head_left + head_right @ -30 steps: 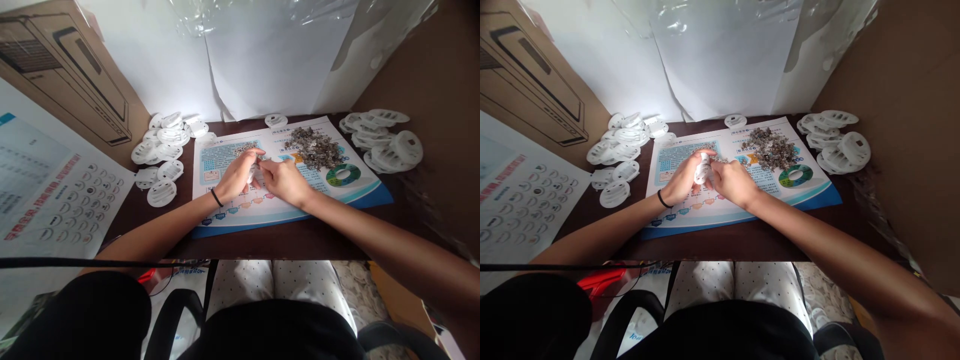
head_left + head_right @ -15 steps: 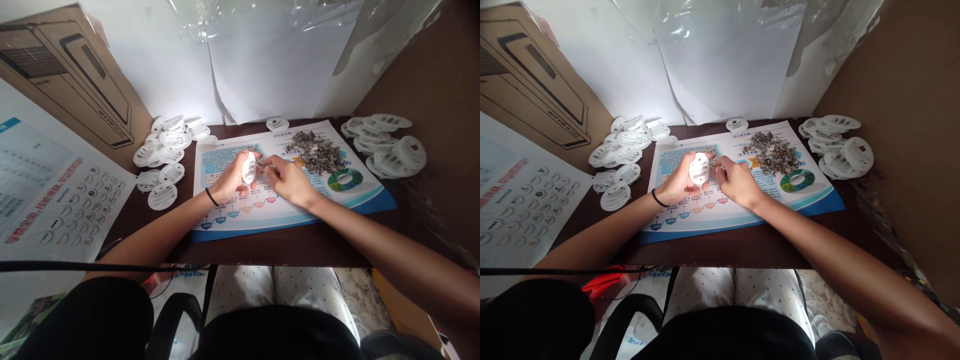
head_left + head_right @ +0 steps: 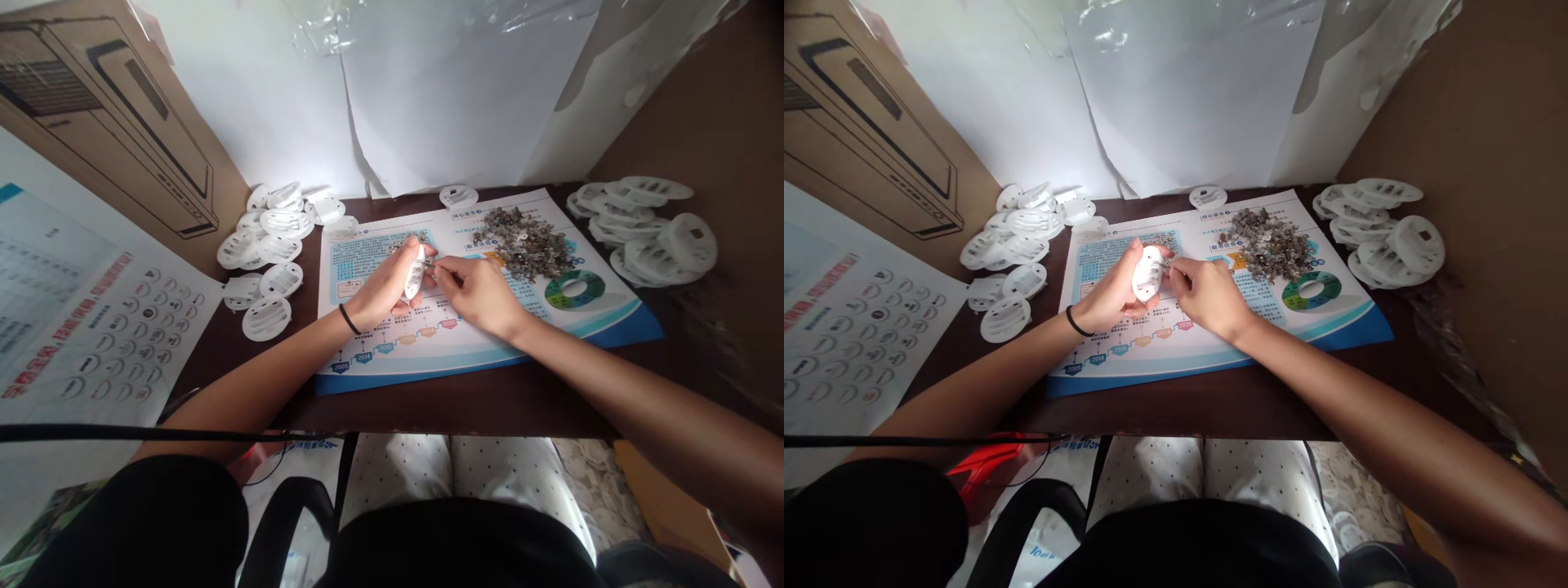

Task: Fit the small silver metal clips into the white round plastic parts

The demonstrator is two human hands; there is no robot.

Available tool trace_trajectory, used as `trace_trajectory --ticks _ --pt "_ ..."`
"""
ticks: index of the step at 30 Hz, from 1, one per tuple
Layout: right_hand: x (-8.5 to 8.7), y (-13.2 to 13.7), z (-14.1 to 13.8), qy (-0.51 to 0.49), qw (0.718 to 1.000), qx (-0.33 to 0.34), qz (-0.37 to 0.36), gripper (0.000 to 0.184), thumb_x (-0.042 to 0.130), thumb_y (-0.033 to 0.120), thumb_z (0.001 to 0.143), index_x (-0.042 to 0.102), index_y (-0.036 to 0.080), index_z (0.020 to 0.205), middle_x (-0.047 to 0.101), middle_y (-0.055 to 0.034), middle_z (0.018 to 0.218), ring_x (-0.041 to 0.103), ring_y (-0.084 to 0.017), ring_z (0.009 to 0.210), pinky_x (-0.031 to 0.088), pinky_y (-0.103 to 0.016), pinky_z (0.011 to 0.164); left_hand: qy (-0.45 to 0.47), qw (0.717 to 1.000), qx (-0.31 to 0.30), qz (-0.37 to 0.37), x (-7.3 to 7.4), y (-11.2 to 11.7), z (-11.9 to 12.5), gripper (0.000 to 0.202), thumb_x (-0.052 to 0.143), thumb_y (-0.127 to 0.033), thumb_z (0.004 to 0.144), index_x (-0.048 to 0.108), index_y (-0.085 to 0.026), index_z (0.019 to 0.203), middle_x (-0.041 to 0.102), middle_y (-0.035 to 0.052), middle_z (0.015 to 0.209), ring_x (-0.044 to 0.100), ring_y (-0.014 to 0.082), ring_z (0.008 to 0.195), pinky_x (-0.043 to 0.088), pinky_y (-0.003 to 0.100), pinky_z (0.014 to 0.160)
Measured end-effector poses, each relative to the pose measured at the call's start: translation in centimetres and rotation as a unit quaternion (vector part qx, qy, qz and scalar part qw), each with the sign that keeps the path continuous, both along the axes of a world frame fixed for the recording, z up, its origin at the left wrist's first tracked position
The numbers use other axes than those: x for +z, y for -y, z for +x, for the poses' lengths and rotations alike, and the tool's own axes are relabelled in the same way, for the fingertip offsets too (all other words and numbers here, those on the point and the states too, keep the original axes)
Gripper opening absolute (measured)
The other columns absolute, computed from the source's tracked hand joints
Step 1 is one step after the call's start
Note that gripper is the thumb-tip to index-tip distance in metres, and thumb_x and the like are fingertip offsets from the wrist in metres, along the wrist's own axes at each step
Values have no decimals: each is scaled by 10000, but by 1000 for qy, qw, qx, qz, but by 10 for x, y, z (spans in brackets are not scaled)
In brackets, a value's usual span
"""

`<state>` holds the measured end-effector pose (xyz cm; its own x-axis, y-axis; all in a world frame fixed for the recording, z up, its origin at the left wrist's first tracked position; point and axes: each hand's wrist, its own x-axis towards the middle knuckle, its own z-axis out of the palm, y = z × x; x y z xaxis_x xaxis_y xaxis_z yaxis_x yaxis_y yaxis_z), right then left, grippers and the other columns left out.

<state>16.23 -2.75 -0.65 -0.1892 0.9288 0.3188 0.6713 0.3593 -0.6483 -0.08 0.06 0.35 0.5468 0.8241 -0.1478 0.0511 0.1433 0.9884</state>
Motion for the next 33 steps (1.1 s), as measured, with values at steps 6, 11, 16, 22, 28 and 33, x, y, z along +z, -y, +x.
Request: trace_trajectory --ticks 6,11,16,22,28,33 --pt "3 2 -2 18 1000 -6 6 257 404 213 844 619 182 707 496 10 522 378 -107 493 342 -298 617 -16 999 -3 27 -1 0 -1 500 348 -625 922 488 -201 1148 538 22 807 413 41 451 210 163 351" --pt "6 4 -5 39 999 -6 1 260 400 176 837 590 187 660 516 -5 532 403 -112 500 341 -297 610 -69 995 11 72 4 6 3 519 269 -589 948 493 -186 1186 541 17 737 465 63 457 272 163 348" --pt "8 3 -7 49 999 0 -12 266 405 123 816 563 182 611 524 -8 526 409 -103 489 337 -292 594 -104 989 30 102 5 11 8 500 270 -516 960 488 -161 1235 563 21 737 549 86 488 372 162 365" --pt "11 2 -8 39 998 15 -37 282 413 108 817 583 173 601 537 -11 517 443 -100 465 357 -293 588 -113 985 45 122 3 12 9 492 269 -462 966 495 -137 1257 558 0 618 522 86 424 368 161 349" --pt "6 -1 -12 65 997 7 -29 247 465 83 785 600 171 598 502 -9 490 440 -111 454 349 -306 603 -144 979 49 138 4 15 13 509 263 -456 968 521 -132 1263 486 -32 464 494 103 365 386 169 356" --pt "5 -4 -5 67 997 11 -22 249 443 119 823 599 179 639 516 -16 530 439 -115 489 332 -304 603 -129 986 40 99 4 12 13 553 245 -513 964 488 -151 1304 578 11 614 547 102 444 425 172 389"
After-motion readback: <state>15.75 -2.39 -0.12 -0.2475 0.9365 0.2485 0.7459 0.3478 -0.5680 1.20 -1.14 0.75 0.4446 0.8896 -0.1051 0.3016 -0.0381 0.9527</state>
